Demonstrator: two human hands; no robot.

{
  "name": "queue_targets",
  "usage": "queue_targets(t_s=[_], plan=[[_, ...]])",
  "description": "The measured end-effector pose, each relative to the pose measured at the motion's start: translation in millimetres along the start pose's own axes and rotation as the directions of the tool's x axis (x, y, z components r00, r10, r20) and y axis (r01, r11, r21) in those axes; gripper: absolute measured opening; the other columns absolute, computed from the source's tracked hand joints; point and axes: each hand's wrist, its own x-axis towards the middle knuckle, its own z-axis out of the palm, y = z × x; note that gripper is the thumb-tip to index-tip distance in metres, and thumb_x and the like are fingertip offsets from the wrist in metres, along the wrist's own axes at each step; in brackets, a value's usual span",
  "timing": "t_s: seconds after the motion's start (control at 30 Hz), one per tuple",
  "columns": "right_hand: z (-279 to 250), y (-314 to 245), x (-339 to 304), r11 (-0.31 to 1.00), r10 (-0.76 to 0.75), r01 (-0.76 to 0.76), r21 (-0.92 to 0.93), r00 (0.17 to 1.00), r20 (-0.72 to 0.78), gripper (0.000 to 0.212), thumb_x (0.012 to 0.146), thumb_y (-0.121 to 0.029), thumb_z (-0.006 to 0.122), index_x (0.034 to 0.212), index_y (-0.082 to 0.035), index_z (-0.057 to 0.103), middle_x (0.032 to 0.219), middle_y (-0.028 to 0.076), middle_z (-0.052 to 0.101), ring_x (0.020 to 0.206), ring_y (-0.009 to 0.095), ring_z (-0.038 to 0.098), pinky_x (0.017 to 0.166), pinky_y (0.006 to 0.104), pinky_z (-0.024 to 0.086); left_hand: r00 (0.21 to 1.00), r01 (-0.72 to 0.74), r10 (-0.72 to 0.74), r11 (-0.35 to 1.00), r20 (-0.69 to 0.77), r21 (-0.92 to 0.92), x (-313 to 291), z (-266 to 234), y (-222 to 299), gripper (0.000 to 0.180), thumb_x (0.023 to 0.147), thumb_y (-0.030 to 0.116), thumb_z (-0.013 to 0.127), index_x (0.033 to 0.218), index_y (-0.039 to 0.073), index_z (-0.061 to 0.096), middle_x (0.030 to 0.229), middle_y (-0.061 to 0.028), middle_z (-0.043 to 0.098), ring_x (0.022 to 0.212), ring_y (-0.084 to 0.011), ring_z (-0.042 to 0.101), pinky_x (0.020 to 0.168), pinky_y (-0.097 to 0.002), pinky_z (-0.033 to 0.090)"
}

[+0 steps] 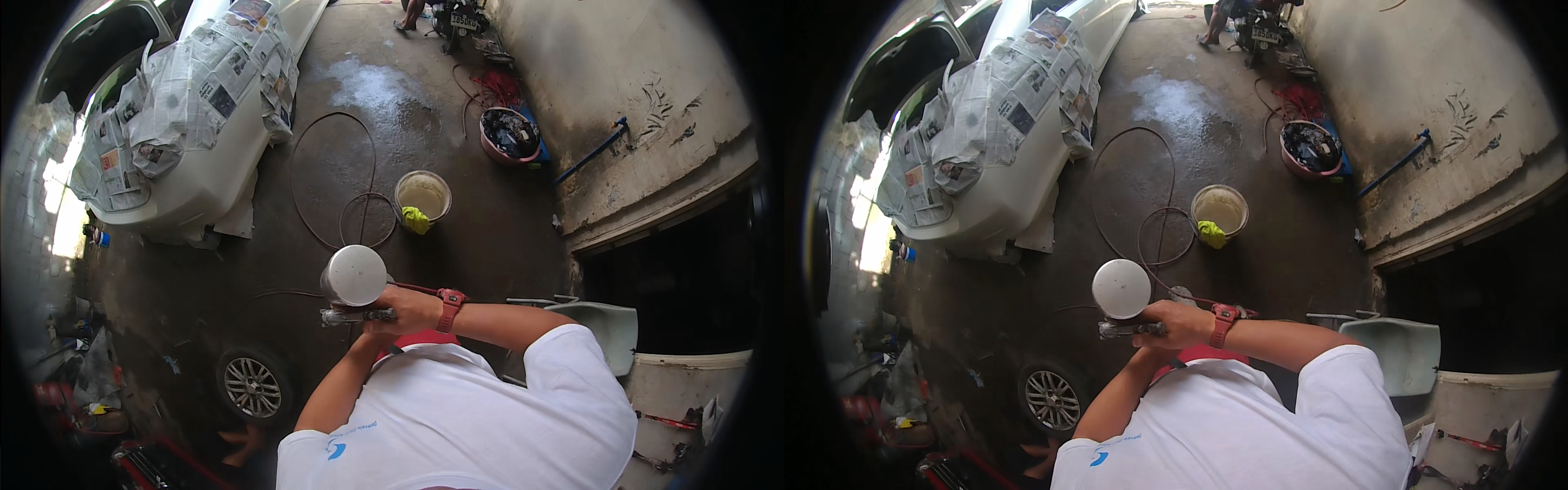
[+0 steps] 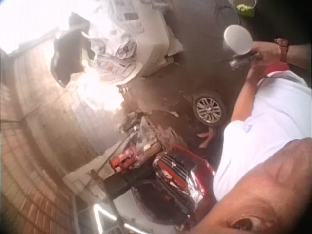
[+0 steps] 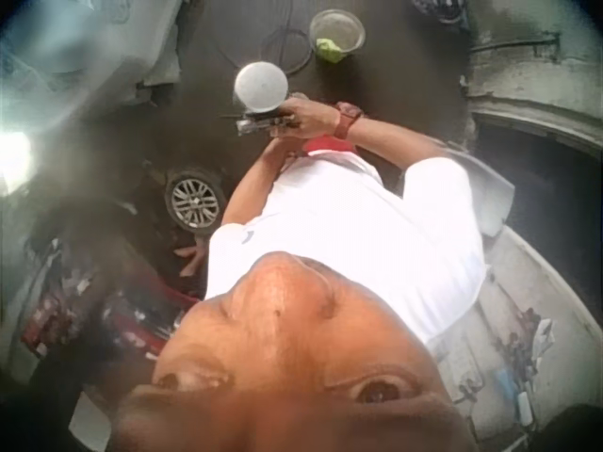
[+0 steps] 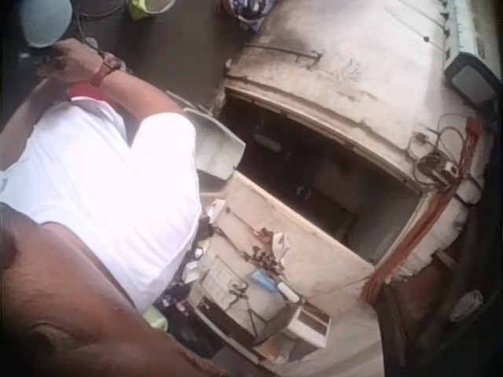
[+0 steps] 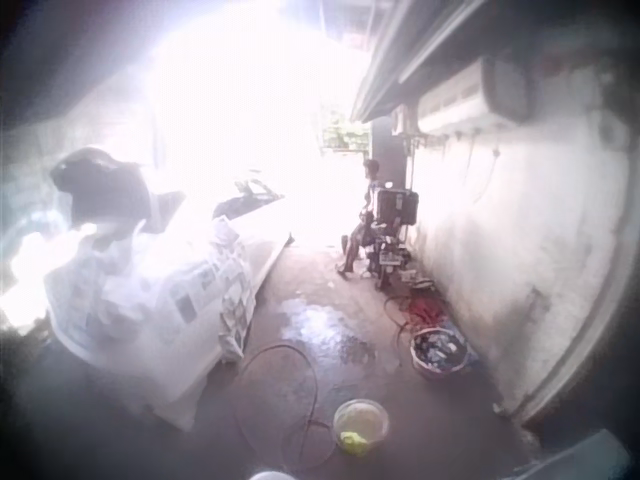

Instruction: The person uses a spray gun to apply white paint to a car bumper. They move around the bumper, spraying different sections, and adjust the spray gun's settings. The person also walks around the garage, which contains other vehicles and tools.

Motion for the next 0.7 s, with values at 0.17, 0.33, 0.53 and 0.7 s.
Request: queue_targets(t_s=[0.17, 0.33, 0.53, 0.7], plan=[[1, -6, -6, 1.000, 0.018, -0.018, 0.004, 1.000, 0.001, 0.042, 0.103, -0.025, 0.075, 0.140, -0.006, 0.069, 0.112, 0.019, 0.078, 0.100, 0.033, 0.073, 0.093, 0.0441, 0.055, 0.999, 0.004, -0.008, 0.991, 0.031, 0.131, -4, 2, -2, 0.037, 0.115, 0.024, 0.053, 0.145, 0.004, 0.059, 0.139, -0.0147, 0.065, 0.130, -0.0250, 0.065, 0.113, -0.0438, 0.055], [3, -11, -7, 0.989, -0.045, 0.043, -0.144, 0.999, -0.012, 0.045, 0.104, -0.026, 0.073, 0.146, -0.010, 0.067, 0.118, 0.018, 0.078, 0.106, 0.034, 0.072, 0.098, 0.0447, 0.054, 0.999, -0.015, 0.004, 0.977, 0.051, 0.212, -6, 5, -4, 0.037, 0.115, 0.024, 0.052, 0.146, 0.004, 0.059, 0.140, -0.0147, 0.065, 0.131, -0.0247, 0.064, 0.113, -0.0436, 0.054], [3, -8, -11, 0.993, 0.018, -0.015, -0.120, 0.999, 0.026, 0.048, 0.104, -0.026, 0.073, 0.150, -0.013, 0.065, 0.121, 0.019, 0.076, 0.110, 0.037, 0.071, 0.100, 0.0458, 0.054, 0.998, -0.026, 0.008, 0.960, 0.066, 0.280, -10, 7, -6, 0.038, 0.115, 0.024, 0.052, 0.147, 0.005, 0.058, 0.141, -0.0147, 0.064, 0.132, -0.0244, 0.063, 0.114, -0.0433, 0.053], [3, -7, -12, 0.997, -0.039, 0.042, -0.071, 0.998, 0.039, 0.051, 0.103, -0.024, 0.072, 0.153, -0.013, 0.063, 0.126, 0.021, 0.074, 0.113, 0.039, 0.069, 0.103, 0.0458, 0.053, 0.997, -0.024, -0.001, 0.948, 0.079, 0.317, -13, 8, -10, 0.038, 0.115, 0.024, 0.052, 0.148, 0.005, 0.057, 0.142, -0.0148, 0.063, 0.133, -0.0241, 0.063, 0.115, -0.0431, 0.052]])
